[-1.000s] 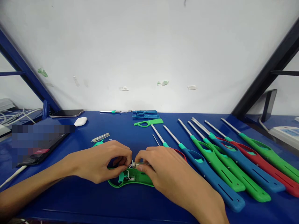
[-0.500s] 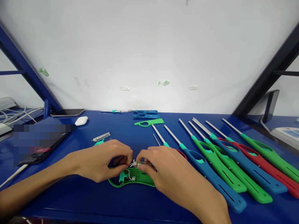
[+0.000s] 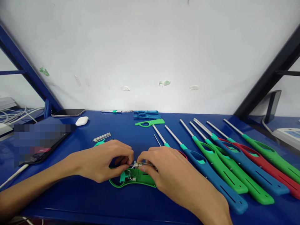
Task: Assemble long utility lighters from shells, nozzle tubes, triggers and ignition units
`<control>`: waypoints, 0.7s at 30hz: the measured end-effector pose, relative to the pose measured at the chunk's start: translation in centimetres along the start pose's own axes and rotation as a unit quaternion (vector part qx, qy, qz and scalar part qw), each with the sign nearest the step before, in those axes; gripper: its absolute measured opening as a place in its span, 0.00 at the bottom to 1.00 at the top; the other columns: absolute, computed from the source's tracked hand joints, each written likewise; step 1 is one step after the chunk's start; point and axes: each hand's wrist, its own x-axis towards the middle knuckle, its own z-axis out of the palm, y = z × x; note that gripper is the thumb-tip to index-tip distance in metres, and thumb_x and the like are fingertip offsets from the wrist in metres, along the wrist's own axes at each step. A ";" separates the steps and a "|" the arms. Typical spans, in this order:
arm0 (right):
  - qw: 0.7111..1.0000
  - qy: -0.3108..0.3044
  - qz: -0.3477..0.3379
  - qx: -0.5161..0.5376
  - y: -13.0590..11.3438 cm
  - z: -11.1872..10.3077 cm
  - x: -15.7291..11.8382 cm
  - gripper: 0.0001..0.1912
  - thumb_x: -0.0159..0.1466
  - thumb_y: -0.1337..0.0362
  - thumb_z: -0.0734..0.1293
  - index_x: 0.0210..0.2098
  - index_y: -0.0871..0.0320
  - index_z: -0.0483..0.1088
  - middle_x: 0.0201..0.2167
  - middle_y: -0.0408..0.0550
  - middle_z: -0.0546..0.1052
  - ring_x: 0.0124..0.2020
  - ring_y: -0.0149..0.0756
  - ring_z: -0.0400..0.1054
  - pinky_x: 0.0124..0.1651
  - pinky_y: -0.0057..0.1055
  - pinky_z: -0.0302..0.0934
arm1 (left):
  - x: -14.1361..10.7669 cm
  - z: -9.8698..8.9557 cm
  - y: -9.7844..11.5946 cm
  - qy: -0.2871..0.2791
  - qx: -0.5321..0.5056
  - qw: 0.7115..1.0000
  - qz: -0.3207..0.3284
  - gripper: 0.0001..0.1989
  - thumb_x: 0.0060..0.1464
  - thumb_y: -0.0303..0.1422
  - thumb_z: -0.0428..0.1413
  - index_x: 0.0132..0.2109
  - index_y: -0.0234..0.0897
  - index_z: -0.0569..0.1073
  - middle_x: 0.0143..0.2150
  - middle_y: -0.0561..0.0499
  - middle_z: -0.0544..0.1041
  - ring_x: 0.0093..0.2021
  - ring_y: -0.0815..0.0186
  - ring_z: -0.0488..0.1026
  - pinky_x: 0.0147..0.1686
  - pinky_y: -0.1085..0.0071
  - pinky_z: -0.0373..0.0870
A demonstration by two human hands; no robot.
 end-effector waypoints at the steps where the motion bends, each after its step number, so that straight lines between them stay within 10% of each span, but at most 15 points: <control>1: 1.000 0.000 0.000 -0.001 0.0 0.0 0.0 0.14 0.76 0.61 0.63 0.40 0.48 0.81 0.40 0.44 0.84 0.43 0.40 0.78 0.48 0.31 0.65 | 0.0 0.0 0.0 0.001 0.000 1.000 0.001 0.08 0.53 0.20 0.57 0.35 0.39 0.70 0.31 0.57 0.74 0.28 0.70 0.68 0.29 0.72 0.62; 21: 1.000 -0.004 -0.002 0.003 -0.2 0.0 0.0 0.12 0.75 0.64 0.65 0.41 0.46 0.81 0.41 0.41 0.83 0.40 0.37 0.76 0.45 0.30 0.63 | 0.0 0.4 0.0 0.013 -0.004 1.000 0.027 0.09 0.53 0.19 0.57 0.34 0.39 0.70 0.31 0.58 0.71 0.28 0.71 0.67 0.30 0.73 0.63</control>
